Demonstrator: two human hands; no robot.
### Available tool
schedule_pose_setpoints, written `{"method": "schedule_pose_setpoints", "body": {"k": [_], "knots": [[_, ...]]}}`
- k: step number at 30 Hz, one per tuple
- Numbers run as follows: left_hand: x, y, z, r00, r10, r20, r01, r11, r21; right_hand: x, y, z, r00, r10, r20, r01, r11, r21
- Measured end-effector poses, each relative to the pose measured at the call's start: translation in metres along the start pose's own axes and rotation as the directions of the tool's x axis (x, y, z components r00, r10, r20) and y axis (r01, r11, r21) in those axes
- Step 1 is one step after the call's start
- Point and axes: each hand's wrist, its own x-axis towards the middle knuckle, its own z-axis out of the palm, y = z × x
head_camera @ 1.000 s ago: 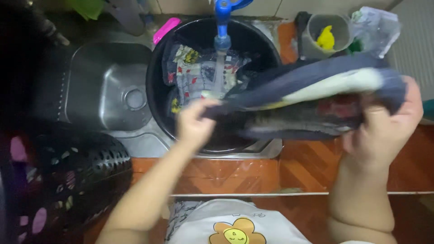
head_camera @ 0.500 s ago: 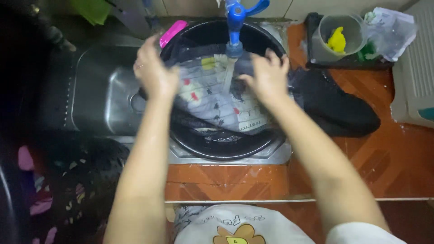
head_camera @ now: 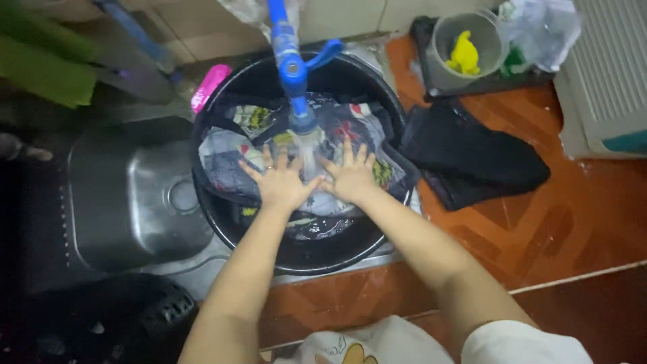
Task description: Hand wash several pieces of laundry in a basin under a tap.
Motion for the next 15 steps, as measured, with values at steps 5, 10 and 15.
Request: {"method": "schedule_pose_setpoints", "body": {"k": [5,10,15], "knots": [[0.009,-0.007,0.008,0.999,-0.038,0.015,0.039,0.999,-0.024,-0.013,0.021,-0.025,1.000,-0.007,0.027,0.005,0.997,0.072],[0.009,-0.006,0.006,0.998,-0.066,0.007,0.066,0.998,-0.016,-0.125,0.067,-0.134,0.712,0.098,-0.695,0.049,0.981,0.187],[0.013,-0.004,0.012,0.995,-0.093,0.046,0.094,0.995,-0.014,-0.145,0.187,-0.074,0.637,0.031,-0.770,-0.272,0.944,-0.187]]}}
